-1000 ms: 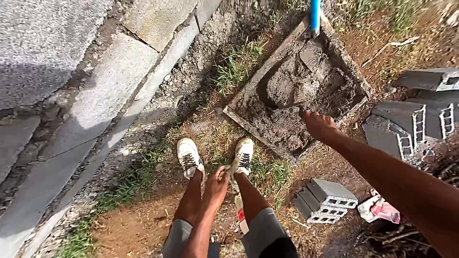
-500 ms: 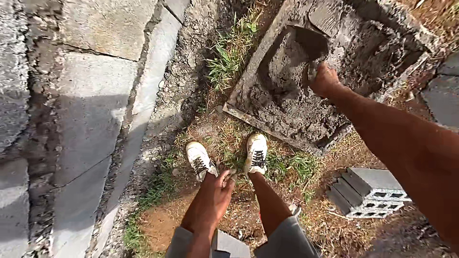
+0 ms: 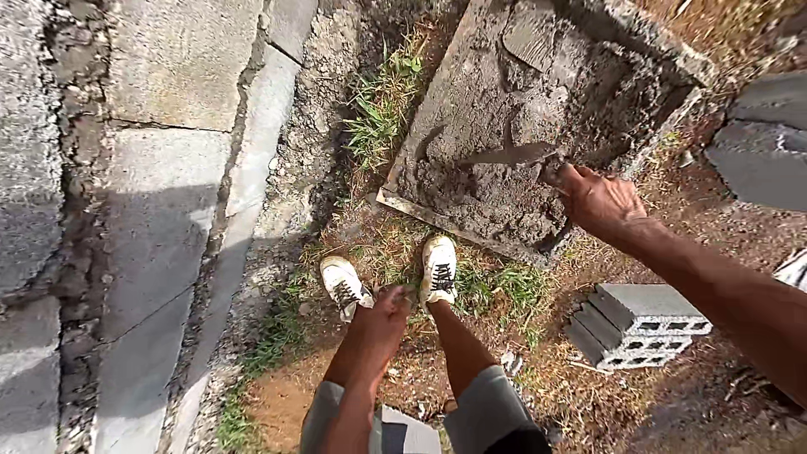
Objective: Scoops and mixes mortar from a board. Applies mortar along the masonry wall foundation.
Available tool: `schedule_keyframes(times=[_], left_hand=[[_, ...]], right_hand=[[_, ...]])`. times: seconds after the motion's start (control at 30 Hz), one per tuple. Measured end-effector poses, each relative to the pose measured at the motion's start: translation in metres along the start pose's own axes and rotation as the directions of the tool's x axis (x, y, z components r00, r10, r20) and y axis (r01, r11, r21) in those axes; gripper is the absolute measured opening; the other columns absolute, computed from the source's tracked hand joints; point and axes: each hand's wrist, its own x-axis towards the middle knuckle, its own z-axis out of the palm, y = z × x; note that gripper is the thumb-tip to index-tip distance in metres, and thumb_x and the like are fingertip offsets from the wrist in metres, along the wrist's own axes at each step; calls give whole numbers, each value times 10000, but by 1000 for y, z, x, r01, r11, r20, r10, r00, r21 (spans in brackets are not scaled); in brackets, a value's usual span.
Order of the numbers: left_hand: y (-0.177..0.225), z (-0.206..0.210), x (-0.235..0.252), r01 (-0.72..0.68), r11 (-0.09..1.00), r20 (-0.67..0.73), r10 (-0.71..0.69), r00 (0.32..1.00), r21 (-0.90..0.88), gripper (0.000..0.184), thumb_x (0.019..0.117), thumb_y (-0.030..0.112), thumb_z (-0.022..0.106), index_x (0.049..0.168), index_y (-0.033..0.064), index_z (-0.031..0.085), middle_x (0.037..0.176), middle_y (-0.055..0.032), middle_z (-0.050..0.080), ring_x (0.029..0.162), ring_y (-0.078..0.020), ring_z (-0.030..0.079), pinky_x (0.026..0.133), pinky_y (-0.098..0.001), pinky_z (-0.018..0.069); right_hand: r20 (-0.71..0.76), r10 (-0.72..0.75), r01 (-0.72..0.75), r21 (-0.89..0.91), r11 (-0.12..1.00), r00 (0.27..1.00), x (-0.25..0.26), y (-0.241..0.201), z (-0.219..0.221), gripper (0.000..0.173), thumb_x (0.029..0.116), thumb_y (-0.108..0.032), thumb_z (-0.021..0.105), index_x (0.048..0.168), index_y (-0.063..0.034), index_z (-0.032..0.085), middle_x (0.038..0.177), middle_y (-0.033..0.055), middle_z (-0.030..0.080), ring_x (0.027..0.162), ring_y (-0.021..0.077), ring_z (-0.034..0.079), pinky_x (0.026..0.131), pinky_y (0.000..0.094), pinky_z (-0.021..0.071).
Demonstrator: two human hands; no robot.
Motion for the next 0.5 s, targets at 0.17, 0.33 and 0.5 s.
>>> schedule_keyframes(times=[0.17,0.33,0.5], left_hand=[[1,0,-2,22,997,-23,-23,999,-75,345,1047,204,490,1339,89,634,1215,-79,700,1040,-176,695,891,-385,592],[4,-5,0,19,993,-64,-27,998,-119,343,1046,219,494,1334,97,636,1228,-69,703,1038,-178,707,885,-384,604],[6,-10,3,1,982,-80,-16,997,-191,339,1048,174,485,1334,53,621,1225,-104,694,1037,-189,699,891,-385,597]], right_hand=[[46,1,-3,42,999,999,77,-32,-9,369,1020,-160,578,1370,-54,534,1122,336,669,997,586,657,772,749,492],[141,-21,28,-50,998,990,76,-22,41,454,1024,-23,516,1473,-70,471,1216,337,632,970,569,665,779,722,522],[89,101,-95,-75,993,991,37,46,2,398,1004,-114,611,1398,-94,560,1172,305,668,923,565,669,741,745,507]])
